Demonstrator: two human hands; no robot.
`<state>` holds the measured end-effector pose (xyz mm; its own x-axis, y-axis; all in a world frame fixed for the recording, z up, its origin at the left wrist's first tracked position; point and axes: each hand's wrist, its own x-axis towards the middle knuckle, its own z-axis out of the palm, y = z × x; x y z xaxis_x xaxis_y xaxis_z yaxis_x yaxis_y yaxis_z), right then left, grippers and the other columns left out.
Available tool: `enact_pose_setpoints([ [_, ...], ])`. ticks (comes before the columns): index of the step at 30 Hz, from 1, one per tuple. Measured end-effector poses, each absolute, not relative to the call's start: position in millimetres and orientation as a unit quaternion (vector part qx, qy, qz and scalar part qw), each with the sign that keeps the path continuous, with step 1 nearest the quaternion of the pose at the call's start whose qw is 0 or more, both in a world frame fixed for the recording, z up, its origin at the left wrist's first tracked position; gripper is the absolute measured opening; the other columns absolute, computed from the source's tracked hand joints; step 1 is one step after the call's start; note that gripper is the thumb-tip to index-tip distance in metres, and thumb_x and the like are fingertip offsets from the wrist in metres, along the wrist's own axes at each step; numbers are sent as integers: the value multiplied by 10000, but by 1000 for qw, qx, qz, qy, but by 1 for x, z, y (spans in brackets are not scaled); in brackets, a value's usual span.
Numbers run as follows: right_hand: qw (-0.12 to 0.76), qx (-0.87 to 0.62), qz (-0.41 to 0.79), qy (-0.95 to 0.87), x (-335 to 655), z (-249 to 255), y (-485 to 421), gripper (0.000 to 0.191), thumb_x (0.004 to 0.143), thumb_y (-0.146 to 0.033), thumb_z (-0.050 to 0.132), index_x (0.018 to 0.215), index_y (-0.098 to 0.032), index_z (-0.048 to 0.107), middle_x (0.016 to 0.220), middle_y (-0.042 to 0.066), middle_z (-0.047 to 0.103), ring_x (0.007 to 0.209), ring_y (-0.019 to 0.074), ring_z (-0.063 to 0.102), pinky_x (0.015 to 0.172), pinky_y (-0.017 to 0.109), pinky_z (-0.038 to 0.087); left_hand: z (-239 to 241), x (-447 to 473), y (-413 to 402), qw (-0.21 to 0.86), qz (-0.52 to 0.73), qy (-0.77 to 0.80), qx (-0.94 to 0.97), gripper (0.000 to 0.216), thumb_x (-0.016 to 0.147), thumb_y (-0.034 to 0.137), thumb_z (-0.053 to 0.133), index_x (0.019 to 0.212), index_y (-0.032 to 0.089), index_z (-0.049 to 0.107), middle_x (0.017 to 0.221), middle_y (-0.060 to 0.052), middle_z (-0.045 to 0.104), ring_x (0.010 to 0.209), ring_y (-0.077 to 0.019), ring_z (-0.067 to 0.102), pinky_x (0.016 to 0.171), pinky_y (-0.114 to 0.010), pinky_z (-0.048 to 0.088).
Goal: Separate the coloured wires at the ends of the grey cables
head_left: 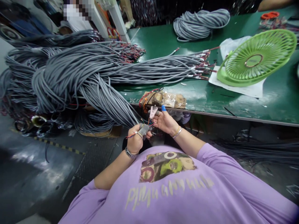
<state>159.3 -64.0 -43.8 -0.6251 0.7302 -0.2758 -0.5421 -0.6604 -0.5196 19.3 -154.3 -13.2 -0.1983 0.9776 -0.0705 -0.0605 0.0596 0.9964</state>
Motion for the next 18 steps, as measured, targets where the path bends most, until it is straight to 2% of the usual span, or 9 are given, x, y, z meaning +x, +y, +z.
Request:
enact_pose_setpoints([
  [3, 362, -248, 870, -224, 158, -37, -64, 490, 861, -636, 537, 893, -167, 676, 746, 27, 637, 597, 95, 521, 531, 192, 439, -12, 19, -157, 461, 549, 557, 418, 275, 751, 400, 695, 650, 149, 644, 518, -15, 639, 422, -90, 536, 425, -196, 406],
  [6, 399, -264, 838, -261, 154, -36, -65, 355, 805, -517, 679, 843, -164, 664, 707, 1, 607, 573, 79, 478, 509, 181, 403, -13, 19, -159, 442, 553, 562, 427, 275, 766, 405, 683, 658, 155, 646, 529, -11, 644, 427, -90, 540, 429, -196, 413],
  [8, 439, -279, 805, -284, 151, -41, -67, 366, 759, -520, 721, 824, -165, 654, 698, -12, 590, 562, 70, 455, 501, 182, 383, -14, 18, -160, 430, 554, 566, 434, 278, 781, 410, 675, 667, 157, 650, 541, -9, 651, 434, -90, 546, 432, -193, 418],
  [12, 510, -328, 723, -330, 147, -51, -70, 478, 715, -639, 691, 750, -166, 633, 670, -12, 572, 572, 74, 457, 510, 192, 373, -17, 16, -160, 422, 554, 572, 433, 268, 791, 397, 670, 672, 157, 652, 543, -8, 653, 434, -89, 550, 429, -188, 420],
  [14, 504, -325, 729, -331, 145, -52, -69, 496, 701, -657, 691, 761, -167, 642, 661, -13, 567, 577, 79, 456, 514, 196, 373, -18, 16, -159, 422, 553, 573, 433, 260, 790, 394, 669, 685, 157, 657, 546, -11, 656, 438, -95, 557, 436, -192, 428],
  [18, 438, -285, 814, -255, 141, -46, -66, 489, 721, -646, 690, 830, -170, 666, 698, -5, 597, 573, 81, 449, 516, 203, 380, -20, 16, -157, 421, 543, 578, 440, 258, 791, 396, 661, 698, 156, 666, 551, -15, 659, 445, -99, 562, 446, -195, 434],
])
